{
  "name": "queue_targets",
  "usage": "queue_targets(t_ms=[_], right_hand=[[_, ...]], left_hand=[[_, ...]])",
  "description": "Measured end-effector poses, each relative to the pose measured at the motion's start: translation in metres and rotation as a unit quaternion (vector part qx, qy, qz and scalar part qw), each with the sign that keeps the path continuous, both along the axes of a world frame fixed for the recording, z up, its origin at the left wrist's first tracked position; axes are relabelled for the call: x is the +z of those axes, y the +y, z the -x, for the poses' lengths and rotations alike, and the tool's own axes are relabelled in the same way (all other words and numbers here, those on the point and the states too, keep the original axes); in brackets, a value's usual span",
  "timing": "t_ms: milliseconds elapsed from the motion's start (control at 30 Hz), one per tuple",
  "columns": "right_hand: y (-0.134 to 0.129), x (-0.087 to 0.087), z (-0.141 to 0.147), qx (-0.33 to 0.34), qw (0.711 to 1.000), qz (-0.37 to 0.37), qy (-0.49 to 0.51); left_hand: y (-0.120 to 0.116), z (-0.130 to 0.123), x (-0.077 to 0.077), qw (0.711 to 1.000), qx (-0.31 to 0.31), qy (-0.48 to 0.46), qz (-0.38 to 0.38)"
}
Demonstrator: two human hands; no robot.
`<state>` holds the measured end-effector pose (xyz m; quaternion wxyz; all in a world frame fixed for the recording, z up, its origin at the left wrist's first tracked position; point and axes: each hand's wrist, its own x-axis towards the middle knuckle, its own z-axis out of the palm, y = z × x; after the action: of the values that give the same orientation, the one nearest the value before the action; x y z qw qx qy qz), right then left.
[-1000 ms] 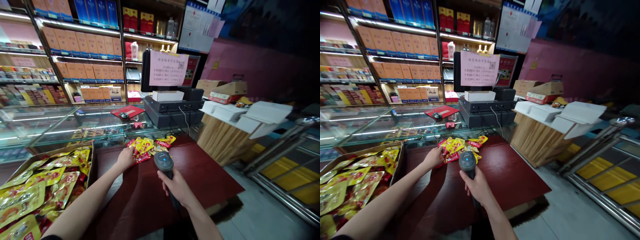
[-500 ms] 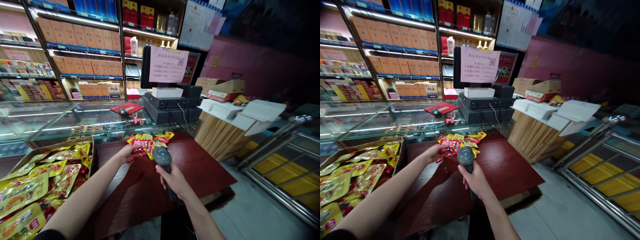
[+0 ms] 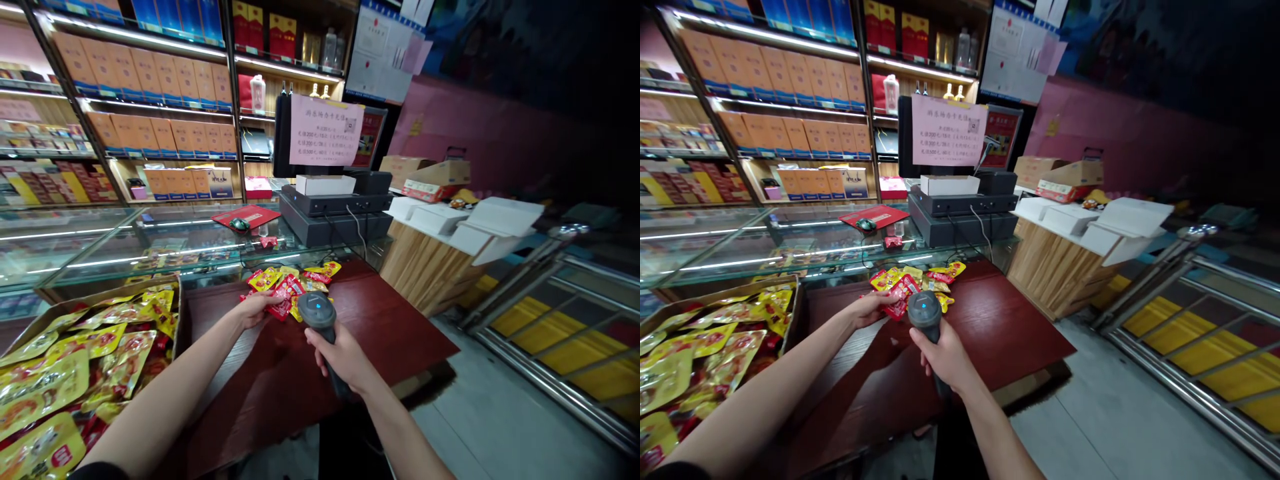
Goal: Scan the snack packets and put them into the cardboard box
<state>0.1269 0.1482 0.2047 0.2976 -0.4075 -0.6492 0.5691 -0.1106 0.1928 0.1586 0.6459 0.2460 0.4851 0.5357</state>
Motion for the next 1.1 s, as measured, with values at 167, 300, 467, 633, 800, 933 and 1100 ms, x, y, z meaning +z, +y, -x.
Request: queue_targets(t_ms=[167,300,467,633,800,933,1100], right_hand=[[-0.002,0.003,0.002,0.000,1.000,0.008,-0.013],[-0.004,0.003,0.004,0.003,1.000,0.005,-0.012],[-0.005,0.001,0.006,0.008,1.000,0.008,-0.018],[-0.005,0.001,0.008,0.016,1.000,0.001,-0.021],[-0.005,0.001,0.007,0.022,1.000,0.000,-0.020],[-0.005,0.001,0.008,0.017,1.000,0.005,-0.018],[-0.005,-0.001,0.005,0.015,1.000,0.009,-0.013]], left_hand=[[0.002,0.003,-0.007,0.999,-0.026,0.020,-0.039],[0.001,0.003,-0.011,0.994,-0.038,0.096,-0.045],[0.000,0.003,-0.014,0.990,-0.058,0.114,-0.055],[0.000,0.003,-0.014,0.990,-0.055,0.122,-0.053],[-0.003,-0.001,-0.006,0.985,-0.070,0.137,-0.079],[-0.005,-0.001,-0.003,0.985,-0.061,0.142,-0.074],[-0.005,-0.001,-0.005,0.990,-0.037,0.116,-0.064]])
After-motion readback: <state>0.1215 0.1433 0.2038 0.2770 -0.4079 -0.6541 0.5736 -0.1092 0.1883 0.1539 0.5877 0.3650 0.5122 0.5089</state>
